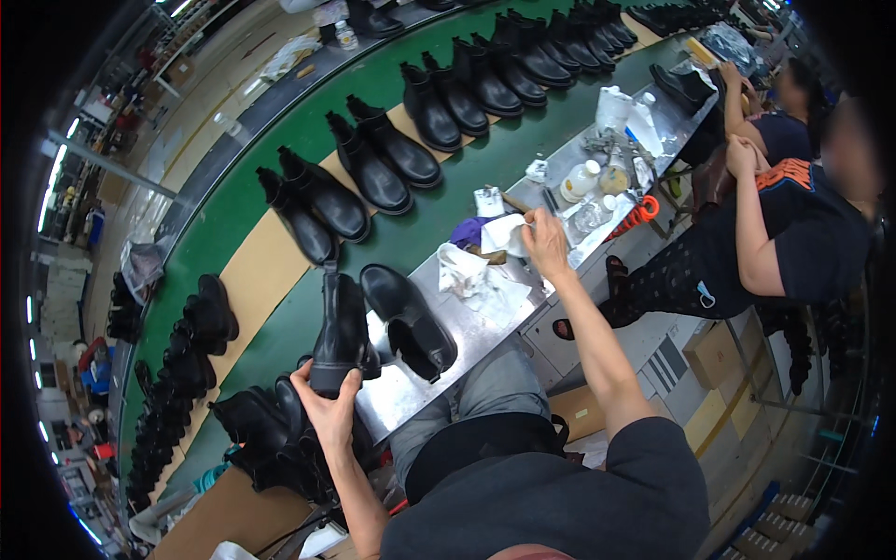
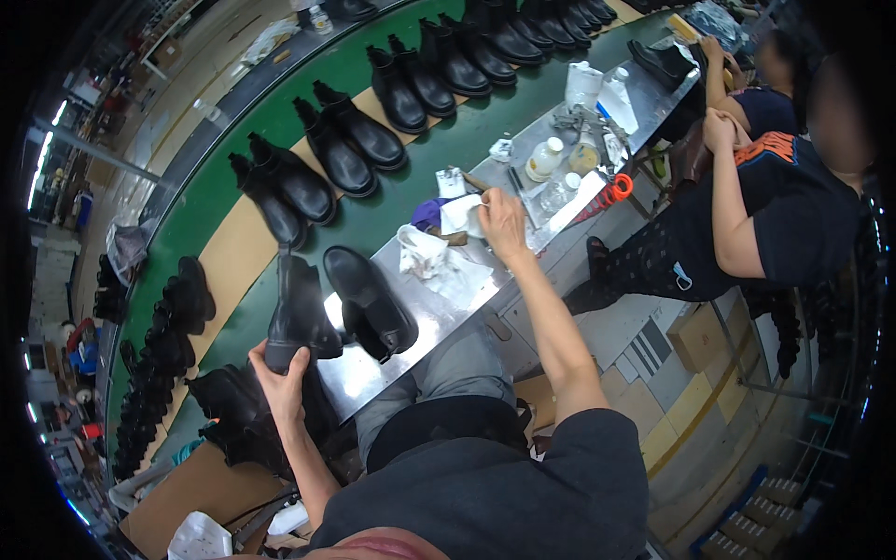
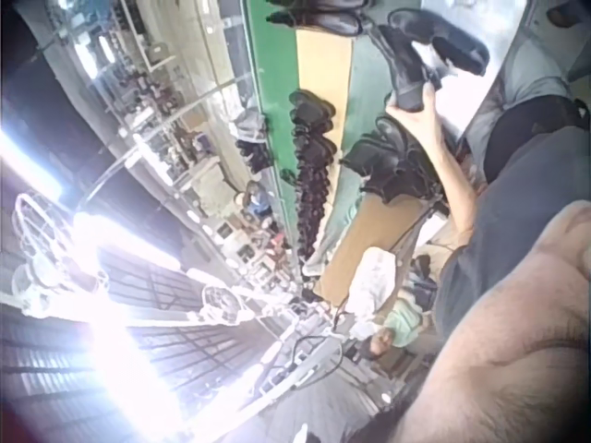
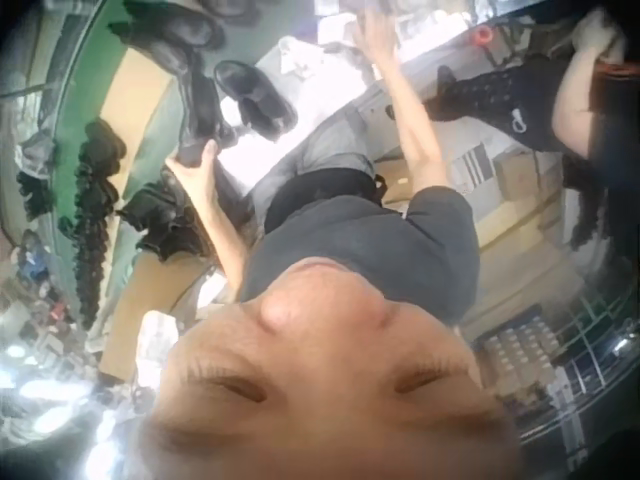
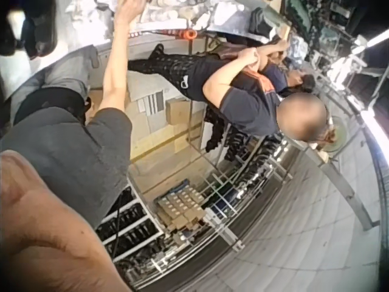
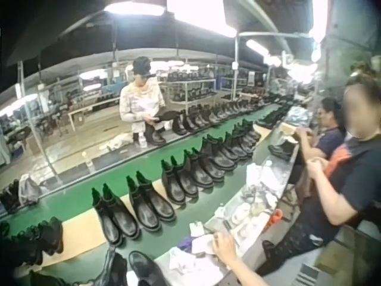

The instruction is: The person cleans a pair of black leather boots on a factory assembly line. They wipe the exterior and soles with a white cloth, use a small tool to clean the sole grooves, and apply a substance from a spray gun to the soles. The person handles the boots one at a time, rotating them to access different surfaces before placing them back on the line.

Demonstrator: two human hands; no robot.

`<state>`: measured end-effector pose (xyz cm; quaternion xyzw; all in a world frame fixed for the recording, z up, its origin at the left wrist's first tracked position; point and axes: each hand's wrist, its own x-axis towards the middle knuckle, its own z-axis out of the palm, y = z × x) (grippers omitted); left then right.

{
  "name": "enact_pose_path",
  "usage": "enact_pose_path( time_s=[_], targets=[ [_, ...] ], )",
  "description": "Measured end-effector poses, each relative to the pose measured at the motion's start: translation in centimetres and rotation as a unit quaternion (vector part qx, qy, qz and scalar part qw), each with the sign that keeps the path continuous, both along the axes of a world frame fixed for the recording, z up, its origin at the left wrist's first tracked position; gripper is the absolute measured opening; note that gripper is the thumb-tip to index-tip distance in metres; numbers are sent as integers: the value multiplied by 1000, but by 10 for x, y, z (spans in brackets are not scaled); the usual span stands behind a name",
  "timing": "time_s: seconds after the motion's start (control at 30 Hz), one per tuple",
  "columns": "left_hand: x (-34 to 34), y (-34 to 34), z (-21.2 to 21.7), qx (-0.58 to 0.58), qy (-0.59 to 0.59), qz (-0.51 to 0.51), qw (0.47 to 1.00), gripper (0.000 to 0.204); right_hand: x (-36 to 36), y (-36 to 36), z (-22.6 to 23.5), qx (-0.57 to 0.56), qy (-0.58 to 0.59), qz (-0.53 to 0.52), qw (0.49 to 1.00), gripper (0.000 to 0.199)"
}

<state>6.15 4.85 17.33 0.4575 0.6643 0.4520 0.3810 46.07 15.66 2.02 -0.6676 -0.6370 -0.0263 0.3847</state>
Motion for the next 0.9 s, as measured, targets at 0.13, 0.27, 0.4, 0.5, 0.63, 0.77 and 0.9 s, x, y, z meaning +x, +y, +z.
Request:
enact_pose_path(
  time_s=[0.13,0.27,0.4,0.5,0.63,0.77,0.9],
  targets=[
    [1,7,-2,-18,25,-13,999,63,-10,-12,11,80,231,-49,968,33],
    [0,11,-8,-30,22,-11,999,62,-4,-33,16,-47,255,-40,965,23],
    [-7,10,-13,-33,20,-10,999,62,3,-41,9,57,357,33,932,31],
    [-3,10,-7,-53,5,-13,998,61,21,-20,7,114,659,120,734,32],
    [-1,9,-5,-52,15,-7,998,61,53,34,45,150,711,-105,679,39],
    [8,19,-13,-33,15,-65,997,61,138,87,-29,110,612,-298,724,50],
    [-8,10,-24,-21,47,-47,998,52,97,87,-15,56,577,-233,781,37]
  ],
)
